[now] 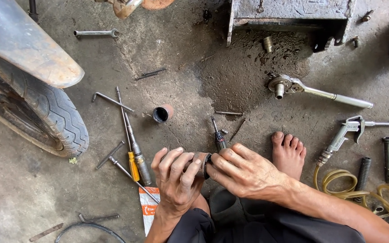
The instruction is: Reassembling the internal components of a motorcycle starter motor, including cleaning the armature and fitting it into the housing.
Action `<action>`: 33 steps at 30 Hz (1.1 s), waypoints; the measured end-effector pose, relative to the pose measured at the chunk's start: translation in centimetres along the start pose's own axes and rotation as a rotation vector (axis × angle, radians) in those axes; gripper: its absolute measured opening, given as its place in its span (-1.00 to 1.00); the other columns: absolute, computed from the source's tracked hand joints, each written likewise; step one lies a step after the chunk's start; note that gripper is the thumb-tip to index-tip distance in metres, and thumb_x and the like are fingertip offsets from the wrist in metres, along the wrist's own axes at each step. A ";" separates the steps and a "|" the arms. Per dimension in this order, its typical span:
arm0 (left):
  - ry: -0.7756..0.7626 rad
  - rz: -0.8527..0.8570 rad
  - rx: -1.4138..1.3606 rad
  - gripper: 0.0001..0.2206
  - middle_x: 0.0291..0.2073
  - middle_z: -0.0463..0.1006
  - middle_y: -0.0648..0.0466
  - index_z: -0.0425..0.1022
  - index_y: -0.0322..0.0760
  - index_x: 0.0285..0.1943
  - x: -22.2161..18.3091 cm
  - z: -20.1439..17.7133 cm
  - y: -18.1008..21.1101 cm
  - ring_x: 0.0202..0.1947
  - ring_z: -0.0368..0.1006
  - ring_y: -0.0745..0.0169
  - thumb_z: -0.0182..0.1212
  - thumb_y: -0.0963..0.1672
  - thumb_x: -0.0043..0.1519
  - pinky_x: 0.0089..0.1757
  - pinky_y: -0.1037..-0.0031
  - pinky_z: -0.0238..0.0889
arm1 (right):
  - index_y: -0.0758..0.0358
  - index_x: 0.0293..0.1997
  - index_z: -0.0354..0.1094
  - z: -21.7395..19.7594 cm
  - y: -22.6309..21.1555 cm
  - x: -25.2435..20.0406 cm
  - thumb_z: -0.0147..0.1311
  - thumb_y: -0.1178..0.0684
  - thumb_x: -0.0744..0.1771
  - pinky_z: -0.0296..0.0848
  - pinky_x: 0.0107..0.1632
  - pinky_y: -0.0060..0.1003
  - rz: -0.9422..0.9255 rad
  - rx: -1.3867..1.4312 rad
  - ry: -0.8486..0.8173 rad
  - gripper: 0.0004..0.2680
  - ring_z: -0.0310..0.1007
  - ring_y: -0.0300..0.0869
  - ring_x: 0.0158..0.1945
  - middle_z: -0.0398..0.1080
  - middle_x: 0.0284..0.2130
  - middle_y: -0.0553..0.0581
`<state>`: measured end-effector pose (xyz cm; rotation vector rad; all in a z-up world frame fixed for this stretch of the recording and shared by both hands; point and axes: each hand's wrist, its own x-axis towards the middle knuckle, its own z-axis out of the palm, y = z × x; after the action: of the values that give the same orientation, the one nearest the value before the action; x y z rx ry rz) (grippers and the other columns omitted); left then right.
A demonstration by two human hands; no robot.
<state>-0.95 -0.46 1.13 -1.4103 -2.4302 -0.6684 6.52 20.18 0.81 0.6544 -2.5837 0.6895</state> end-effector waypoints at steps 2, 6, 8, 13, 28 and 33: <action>-0.006 0.006 0.014 -0.76 -0.06 0.54 0.05 0.36 -0.17 0.10 0.0 0.1 0.0 0.04 0.44 0.00 0.27 -0.19 0.30 0.13 -0.03 0.28 | 0.32 -0.08 0.40 0.5 0.0 -0.3 -0.16 0.22 0.44 0.37 -0.17 -0.22 -0.002 -0.003 -0.005 -0.86 0.37 -0.07 -0.22 0.38 -0.15 0.21; 0.002 -0.057 -0.092 -0.73 -0.04 0.53 0.02 0.34 -0.19 0.08 -0.3 0.1 -0.2 0.07 0.44 -0.05 0.29 -0.19 0.24 0.15 -0.05 0.26 | 0.36 0.04 0.36 1.7 0.0 -1.4 -0.18 0.18 0.44 0.41 -0.06 -0.11 0.109 0.168 -0.022 -0.83 0.37 0.02 -0.17 0.39 -0.09 0.26; 0.004 -0.093 -0.175 -0.71 -0.02 0.53 -0.01 0.33 -0.23 0.07 -0.4 0.1 -0.2 0.09 0.43 -0.08 0.32 -0.16 0.23 0.15 -0.05 0.26 | 0.38 0.08 0.33 1.7 0.0 -1.3 -0.20 0.16 0.45 0.41 -0.03 -0.10 0.181 0.323 -0.010 -0.82 0.35 0.05 -0.17 0.37 -0.09 0.27; -0.022 -0.329 -0.572 -0.54 0.00 0.50 -0.12 0.29 -0.30 0.13 -0.5 0.5 0.2 0.20 0.37 -0.15 0.46 -0.17 0.13 0.20 0.08 0.39 | 0.31 -0.11 0.32 2.3 -1.1 -1.2 0.00 0.08 0.41 0.39 -0.06 -0.26 0.566 0.887 0.274 -0.89 0.37 -0.10 -0.19 0.37 -0.26 0.12; -0.166 -0.704 -0.828 -0.48 0.01 0.50 -0.02 0.38 -0.29 0.15 0.0 0.4 0.5 0.07 0.47 0.14 0.48 -0.03 0.08 0.11 0.42 0.34 | 0.23 -0.13 0.41 5.7 -2.0 -2.8 0.21 0.04 0.35 0.22 -0.15 -0.38 1.116 1.835 0.387 -0.87 0.24 -0.28 -0.24 0.32 -0.22 0.03; -0.171 -0.769 -0.917 -0.45 0.06 0.51 -0.05 0.38 -0.31 0.19 -0.8 0.9 0.3 0.08 0.50 0.14 0.50 -0.05 0.07 0.13 0.42 0.36 | 0.20 -0.14 0.42 5.8 -1.7 -3.1 0.19 0.04 0.36 0.25 -0.09 -0.37 1.071 1.749 0.351 -0.89 0.28 -0.28 -0.17 0.34 -0.20 0.02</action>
<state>-0.28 -0.50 0.12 -0.6417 -2.9234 -2.1011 8.57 16.78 -4.73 -0.6045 -1.1759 2.9519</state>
